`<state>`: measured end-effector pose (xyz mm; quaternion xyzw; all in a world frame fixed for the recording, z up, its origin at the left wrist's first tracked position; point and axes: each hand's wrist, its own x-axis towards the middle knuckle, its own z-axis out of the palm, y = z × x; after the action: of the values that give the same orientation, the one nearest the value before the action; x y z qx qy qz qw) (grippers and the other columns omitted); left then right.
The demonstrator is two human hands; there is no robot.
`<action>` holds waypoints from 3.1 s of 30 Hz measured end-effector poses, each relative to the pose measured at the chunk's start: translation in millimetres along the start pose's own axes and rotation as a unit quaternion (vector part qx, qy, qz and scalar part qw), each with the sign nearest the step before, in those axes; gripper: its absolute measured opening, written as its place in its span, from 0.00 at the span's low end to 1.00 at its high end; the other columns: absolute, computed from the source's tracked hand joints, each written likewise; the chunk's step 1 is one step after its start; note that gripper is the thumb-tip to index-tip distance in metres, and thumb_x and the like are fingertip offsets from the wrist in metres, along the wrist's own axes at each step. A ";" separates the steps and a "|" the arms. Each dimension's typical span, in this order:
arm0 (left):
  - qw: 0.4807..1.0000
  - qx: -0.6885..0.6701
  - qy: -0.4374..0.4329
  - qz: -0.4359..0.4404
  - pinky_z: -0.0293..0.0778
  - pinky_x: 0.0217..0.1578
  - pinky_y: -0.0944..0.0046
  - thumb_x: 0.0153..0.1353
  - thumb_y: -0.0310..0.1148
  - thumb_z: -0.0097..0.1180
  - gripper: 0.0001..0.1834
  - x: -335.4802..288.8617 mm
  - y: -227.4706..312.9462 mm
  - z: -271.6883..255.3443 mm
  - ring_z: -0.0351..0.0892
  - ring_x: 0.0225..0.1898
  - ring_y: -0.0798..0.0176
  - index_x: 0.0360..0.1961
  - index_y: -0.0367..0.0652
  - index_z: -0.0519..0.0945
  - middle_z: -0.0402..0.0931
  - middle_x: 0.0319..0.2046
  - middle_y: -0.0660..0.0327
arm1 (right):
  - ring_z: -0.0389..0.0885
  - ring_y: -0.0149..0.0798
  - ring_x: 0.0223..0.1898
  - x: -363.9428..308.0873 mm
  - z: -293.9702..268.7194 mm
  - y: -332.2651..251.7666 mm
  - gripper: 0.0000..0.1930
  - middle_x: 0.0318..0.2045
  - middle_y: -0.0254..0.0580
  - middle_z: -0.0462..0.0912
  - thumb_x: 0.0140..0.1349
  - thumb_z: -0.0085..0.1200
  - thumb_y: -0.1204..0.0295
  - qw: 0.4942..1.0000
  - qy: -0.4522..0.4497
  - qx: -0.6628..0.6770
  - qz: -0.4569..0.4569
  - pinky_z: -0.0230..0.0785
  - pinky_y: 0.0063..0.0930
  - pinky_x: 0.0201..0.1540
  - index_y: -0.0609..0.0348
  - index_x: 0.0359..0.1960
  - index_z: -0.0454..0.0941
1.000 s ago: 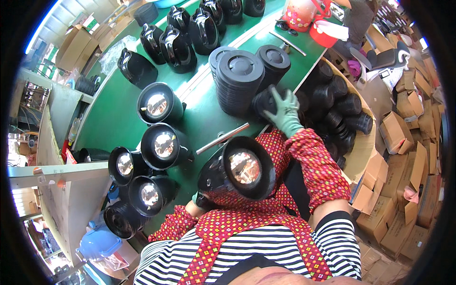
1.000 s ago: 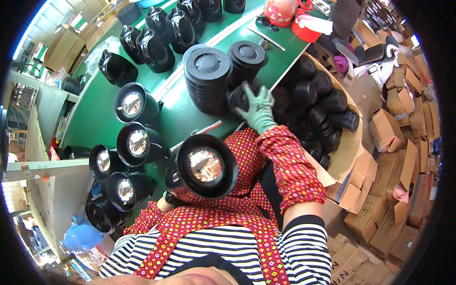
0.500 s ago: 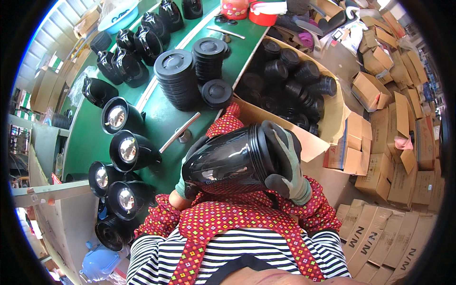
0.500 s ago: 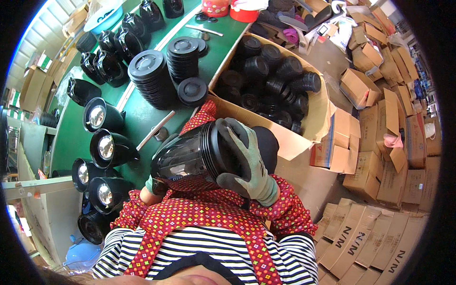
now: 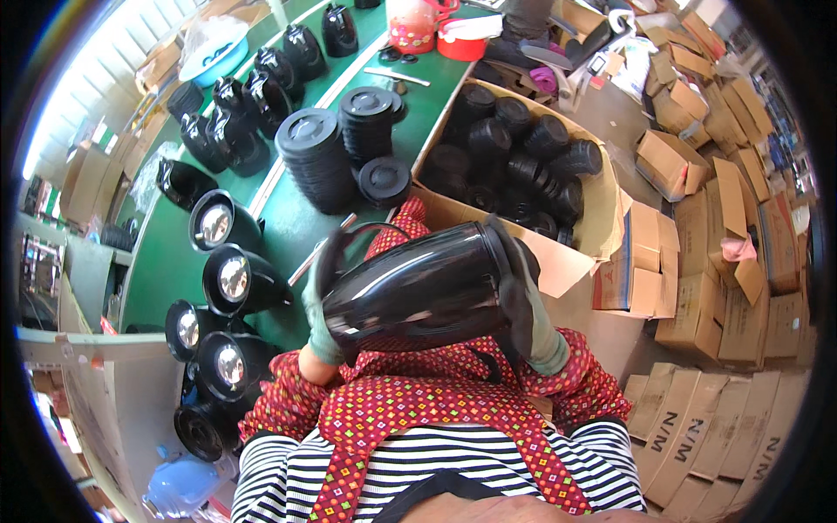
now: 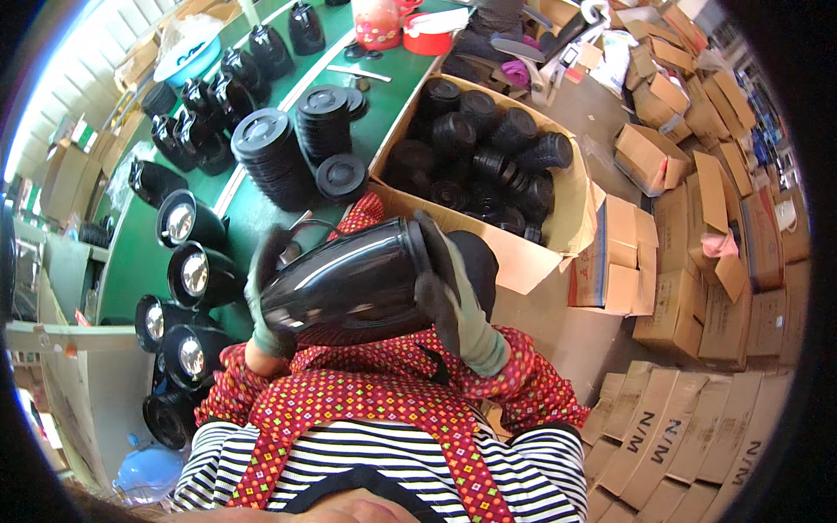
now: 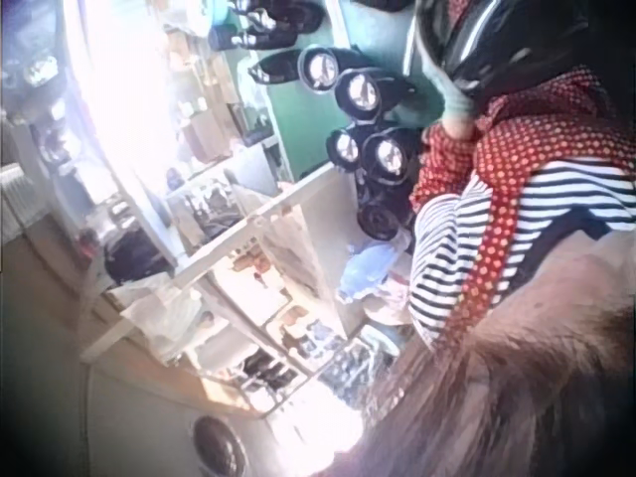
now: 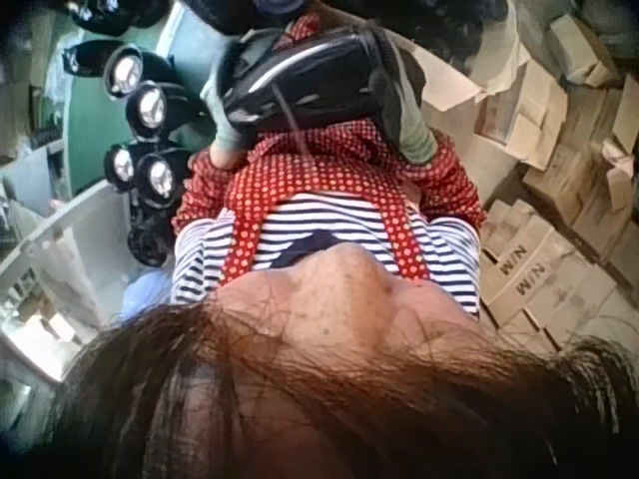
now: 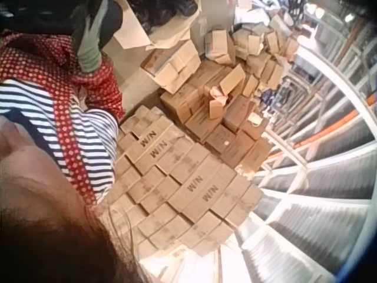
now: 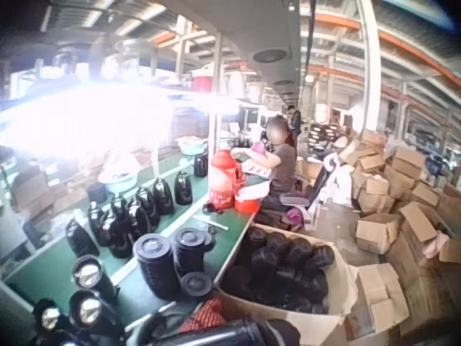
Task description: The person assembles black kettles by inserting a metal component into the base and screwing on a black lid. They handle each kettle one at a time, placing completed units on the green workbench.
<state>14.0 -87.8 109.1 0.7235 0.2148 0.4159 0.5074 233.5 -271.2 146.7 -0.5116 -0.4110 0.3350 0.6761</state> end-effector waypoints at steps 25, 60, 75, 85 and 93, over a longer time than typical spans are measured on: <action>0.989 -0.042 -0.120 -0.070 0.80 0.63 0.53 0.54 0.36 0.81 0.49 17.6 -19.8 -11.6 0.85 0.61 0.53 0.73 0.30 0.70 0.79 0.65 0.44 | 0.70 0.49 0.71 15.9 -11.6 -12.8 0.38 0.75 0.62 0.67 0.77 0.57 0.60 0.955 -0.065 -0.215 -0.193 0.62 0.41 0.75 0.65 0.81 0.57; 0.884 -0.270 -0.335 -0.185 0.80 0.62 0.55 0.63 0.33 0.70 0.36 -7.9 -27.1 31.3 0.83 0.59 0.54 0.69 0.29 0.72 0.80 0.61 0.47 | 0.64 0.72 0.74 43.5 -8.4 -55.3 0.44 0.75 0.62 0.67 0.52 0.71 0.40 0.823 -0.292 -0.284 -0.395 0.55 0.72 0.73 0.44 0.70 0.79; 0.894 -0.255 -0.077 -0.362 0.83 0.53 0.62 0.73 0.30 0.48 0.18 59.8 -0.3 2.0 0.89 0.47 0.60 0.53 0.38 0.88 0.90 0.47 0.54 | 0.79 0.46 0.67 -7.6 6.2 61.9 0.30 0.68 0.51 0.77 0.82 0.41 0.54 0.980 0.185 0.066 -0.027 0.69 0.40 0.73 0.66 0.73 0.66; 0.868 0.402 -0.288 -0.050 0.76 0.65 0.48 0.59 0.27 0.67 0.36 79.1 78.5 23.7 0.77 0.65 0.34 0.71 0.44 0.72 0.66 0.70 0.39 | 0.66 0.62 0.76 30.7 25.1 13.8 0.47 0.77 0.61 0.64 0.50 0.78 0.69 0.941 -0.157 -0.216 -0.208 0.62 0.51 0.76 0.56 0.75 0.71; 0.911 0.243 -0.327 0.062 0.58 0.76 0.34 0.41 0.40 0.86 0.55 45.5 83.6 -23.6 0.54 0.79 0.25 0.73 0.47 0.71 0.53 0.78 0.35 | 0.69 0.64 0.73 35.2 -0.6 2.6 0.44 0.74 0.60 0.67 0.44 0.81 0.72 0.905 -0.219 -0.333 -0.150 0.65 0.51 0.74 0.47 0.68 0.80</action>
<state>10.9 -74.2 206.1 0.9318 0.0863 0.1215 0.3309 249.4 -240.1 151.5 -0.5525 -0.7085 0.1771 0.4018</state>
